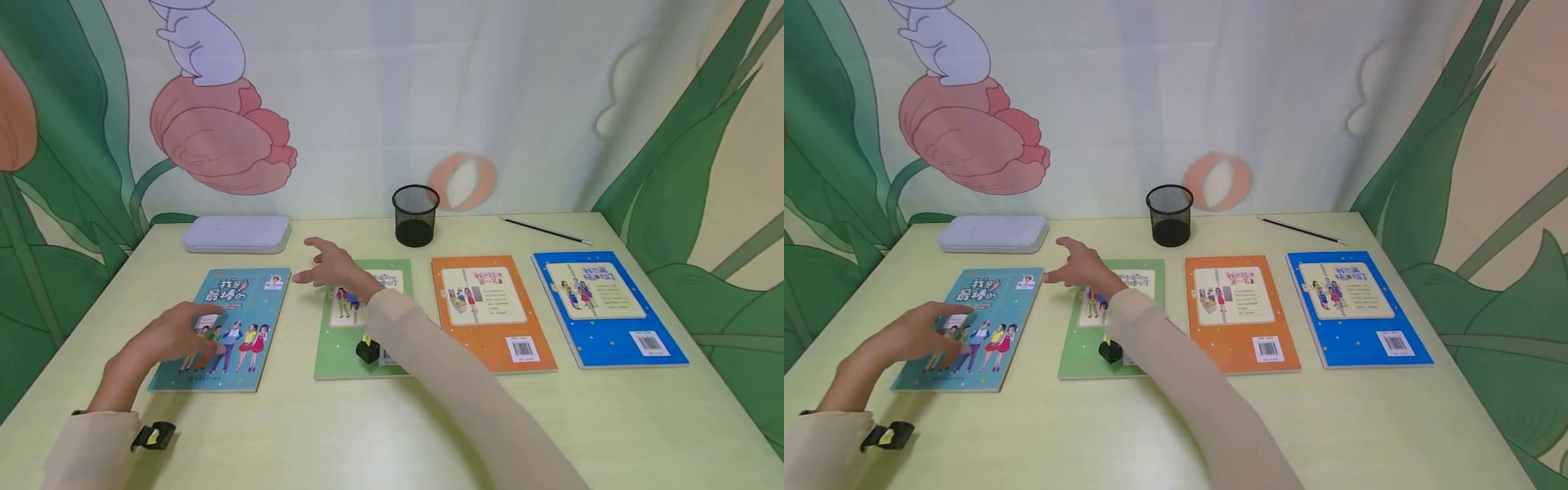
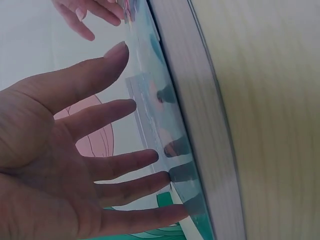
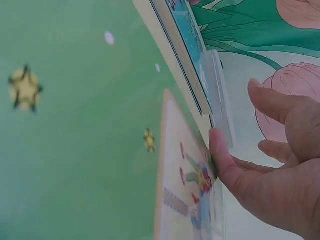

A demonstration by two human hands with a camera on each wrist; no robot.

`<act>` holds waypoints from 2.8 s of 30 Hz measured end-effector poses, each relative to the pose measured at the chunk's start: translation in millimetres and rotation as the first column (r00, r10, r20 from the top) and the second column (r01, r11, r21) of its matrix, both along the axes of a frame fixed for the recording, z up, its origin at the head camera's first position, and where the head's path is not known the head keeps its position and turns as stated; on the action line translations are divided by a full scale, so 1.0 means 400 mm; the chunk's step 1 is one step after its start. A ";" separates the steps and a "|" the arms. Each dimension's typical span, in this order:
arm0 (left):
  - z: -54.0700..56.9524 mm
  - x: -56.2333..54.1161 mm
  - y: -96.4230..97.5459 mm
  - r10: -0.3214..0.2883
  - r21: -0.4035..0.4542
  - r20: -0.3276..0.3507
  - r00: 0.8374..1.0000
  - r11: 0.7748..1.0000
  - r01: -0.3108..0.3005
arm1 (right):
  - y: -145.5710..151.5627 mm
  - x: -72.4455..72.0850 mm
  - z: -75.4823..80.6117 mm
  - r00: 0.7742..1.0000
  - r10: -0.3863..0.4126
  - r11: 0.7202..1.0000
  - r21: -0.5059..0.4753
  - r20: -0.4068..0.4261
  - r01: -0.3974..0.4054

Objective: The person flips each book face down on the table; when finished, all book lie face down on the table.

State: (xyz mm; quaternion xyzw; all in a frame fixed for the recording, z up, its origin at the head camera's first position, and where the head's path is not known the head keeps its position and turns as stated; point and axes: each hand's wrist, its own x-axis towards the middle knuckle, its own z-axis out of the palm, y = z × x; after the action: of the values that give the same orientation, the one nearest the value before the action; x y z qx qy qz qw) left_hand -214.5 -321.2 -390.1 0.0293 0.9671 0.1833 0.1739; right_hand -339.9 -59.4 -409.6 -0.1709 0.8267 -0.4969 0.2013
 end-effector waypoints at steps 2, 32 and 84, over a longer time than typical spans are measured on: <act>-0.005 -0.002 0.000 -0.020 -0.009 -0.008 1.000 1.000 0.020 | -0.007 0.002 -0.003 1.000 0.006 1.000 0.006 0.001 -0.006; -0.015 0.038 -0.010 -0.188 -0.110 0.062 0.980 0.975 0.194 | -0.112 -0.002 -0.032 0.999 0.000 0.997 0.077 -0.039 0.003; -0.004 0.029 0.030 -0.150 -0.134 0.085 0.985 0.978 0.160 | -0.168 0.024 -0.001 0.984 0.119 0.943 0.325 -0.133 -0.070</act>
State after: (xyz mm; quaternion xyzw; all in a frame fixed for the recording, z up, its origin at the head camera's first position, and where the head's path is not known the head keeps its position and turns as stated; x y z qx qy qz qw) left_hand -202.9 -309.3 -391.6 0.0855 0.9652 0.1019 0.2252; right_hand -330.3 -126.4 -410.0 -0.2127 0.8997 -0.3321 0.1868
